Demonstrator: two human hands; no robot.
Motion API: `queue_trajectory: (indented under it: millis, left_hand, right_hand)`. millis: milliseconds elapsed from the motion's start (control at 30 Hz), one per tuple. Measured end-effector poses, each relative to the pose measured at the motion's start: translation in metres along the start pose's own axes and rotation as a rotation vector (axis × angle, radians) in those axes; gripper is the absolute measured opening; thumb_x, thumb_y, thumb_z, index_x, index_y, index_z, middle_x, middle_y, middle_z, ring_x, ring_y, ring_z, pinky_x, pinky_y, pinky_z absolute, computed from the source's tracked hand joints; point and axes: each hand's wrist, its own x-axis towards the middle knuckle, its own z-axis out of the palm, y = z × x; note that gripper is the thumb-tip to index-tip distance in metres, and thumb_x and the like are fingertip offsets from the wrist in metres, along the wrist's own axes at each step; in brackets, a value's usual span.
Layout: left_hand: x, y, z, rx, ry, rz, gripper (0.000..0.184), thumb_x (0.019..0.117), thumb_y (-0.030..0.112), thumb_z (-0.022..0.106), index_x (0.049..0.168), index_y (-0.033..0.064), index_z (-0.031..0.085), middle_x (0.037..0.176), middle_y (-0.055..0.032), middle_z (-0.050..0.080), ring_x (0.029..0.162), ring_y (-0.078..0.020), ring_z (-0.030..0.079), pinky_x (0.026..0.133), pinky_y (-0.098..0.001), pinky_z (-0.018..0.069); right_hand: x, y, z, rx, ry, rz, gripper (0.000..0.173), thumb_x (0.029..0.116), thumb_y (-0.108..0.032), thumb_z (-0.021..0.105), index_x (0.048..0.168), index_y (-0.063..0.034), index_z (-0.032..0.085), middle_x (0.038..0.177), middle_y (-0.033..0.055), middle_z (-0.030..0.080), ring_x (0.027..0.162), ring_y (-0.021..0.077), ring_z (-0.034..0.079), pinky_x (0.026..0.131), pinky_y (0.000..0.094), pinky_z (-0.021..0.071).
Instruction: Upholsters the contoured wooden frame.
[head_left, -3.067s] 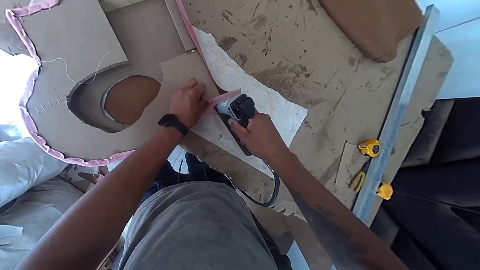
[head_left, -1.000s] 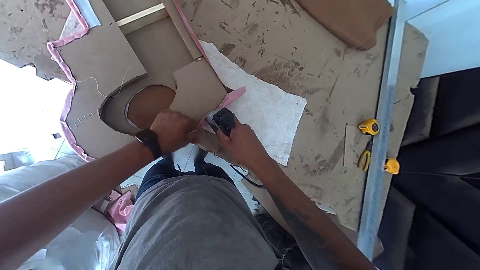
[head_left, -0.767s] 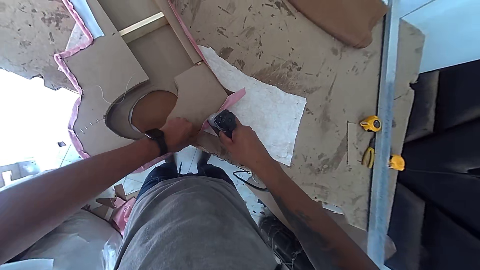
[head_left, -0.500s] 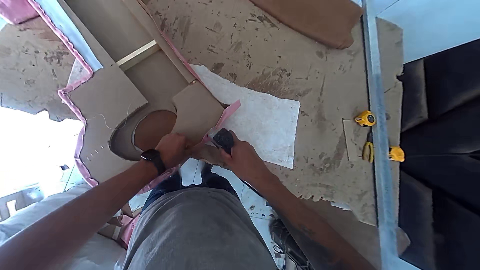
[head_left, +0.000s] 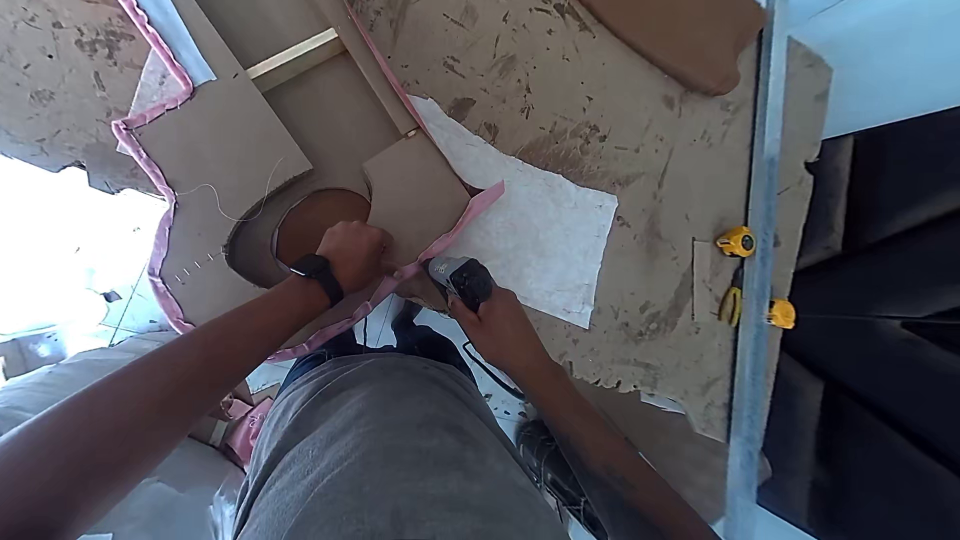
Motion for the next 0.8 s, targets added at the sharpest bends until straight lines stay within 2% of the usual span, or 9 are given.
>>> queue_trajectory:
  millis: [100, 200, 267, 567, 667, 733, 800]
  left_hand:
    - [0.002, 0.0, -0.001, 0.003, 0.01, 0.021, 0.041, 0.0883, 0.06, 0.071, 0.08, 0.0208, 0.068, 0.071, -0.0008, 0.065, 0.071, -0.0236, 0.067, 0.062, -0.0525, 0.0535]
    - [0.003, -0.005, -0.002, -0.001, 0.016, 0.034, 0.041, 0.089, 0.059, 0.071, 0.08, 0.02, 0.068, 0.072, -0.0009, 0.065, 0.072, -0.0236, 0.066, 0.063, -0.0523, 0.0537]
    - [0.004, -0.006, -0.001, 0.003, 0.011, 0.042, 0.041, 0.0887, 0.06, 0.071, 0.081, 0.0192, 0.068, 0.074, -0.0017, 0.066, 0.074, -0.0242, 0.067, 0.064, -0.053, 0.0543]
    - [0.008, -0.009, -0.001, -0.007, 0.036, 0.086, 0.04, 0.0862, 0.06, 0.074, 0.082, 0.0203, 0.07, 0.076, -0.0014, 0.068, 0.076, -0.024, 0.068, 0.066, -0.0539, 0.055]
    - [0.0, -0.011, -0.001, -0.048, 0.03, 0.097, 0.036, 0.0905, 0.056, 0.071, 0.087, 0.0195, 0.072, 0.079, -0.0025, 0.069, 0.078, -0.0247, 0.069, 0.068, -0.0547, 0.0558]
    - [-0.018, -0.015, 0.002, -0.119, 0.059, 0.159, 0.031, 0.0954, 0.049, 0.067, 0.092, 0.0196, 0.073, 0.082, -0.0028, 0.07, 0.08, -0.0245, 0.07, 0.071, -0.0552, 0.0575]
    - [-0.044, -0.022, 0.013, -0.118, 0.091, 0.227, 0.033, 0.0937, 0.055, 0.066, 0.097, 0.0234, 0.076, 0.092, 0.0007, 0.072, 0.092, -0.0215, 0.069, 0.082, -0.0532, 0.0575]
  right_hand:
    - [-0.003, -0.004, -0.001, 0.018, 0.014, 0.0, 0.028, 0.0996, -0.041, 0.061, 0.12, -0.0232, 0.06, 0.069, -0.0051, 0.061, 0.056, 0.011, 0.061, 0.05, 0.0374, 0.0525]
    - [-0.009, -0.011, 0.007, 0.047, 0.007, -0.004, 0.03, 0.0996, -0.044, 0.061, 0.119, -0.0219, 0.061, 0.073, -0.0047, 0.064, 0.058, 0.0105, 0.063, 0.053, 0.0372, 0.0556]
    - [-0.014, -0.014, 0.017, 0.04, 0.006, -0.011, 0.029, 0.0994, -0.044, 0.061, 0.119, -0.0224, 0.061, 0.075, -0.0047, 0.063, 0.062, 0.0106, 0.062, 0.055, 0.038, 0.0544]
    - [-0.03, -0.036, 0.036, 0.004, -0.001, 0.0, 0.029, 0.0989, -0.044, 0.06, 0.118, -0.0226, 0.061, 0.068, -0.0047, 0.059, 0.057, 0.0111, 0.06, 0.051, 0.0372, 0.0516]
    - [-0.035, -0.039, 0.035, 0.03, -0.01, 0.014, 0.03, 0.1002, -0.046, 0.059, 0.118, -0.0221, 0.061, 0.069, -0.0041, 0.06, 0.056, 0.012, 0.06, 0.051, 0.0379, 0.0525]
    - [-0.04, -0.034, 0.031, 0.143, 0.01, 0.035, 0.029, 0.1005, -0.048, 0.06, 0.114, -0.0228, 0.064, 0.068, -0.0038, 0.064, 0.053, 0.0121, 0.062, 0.05, 0.0372, 0.0568]
    - [-0.048, -0.028, 0.032, 0.228, 0.057, 0.043, 0.025, 0.1004, -0.047, 0.06, 0.106, -0.0231, 0.065, 0.068, -0.0043, 0.064, 0.052, 0.0113, 0.063, 0.05, 0.0361, 0.0583]
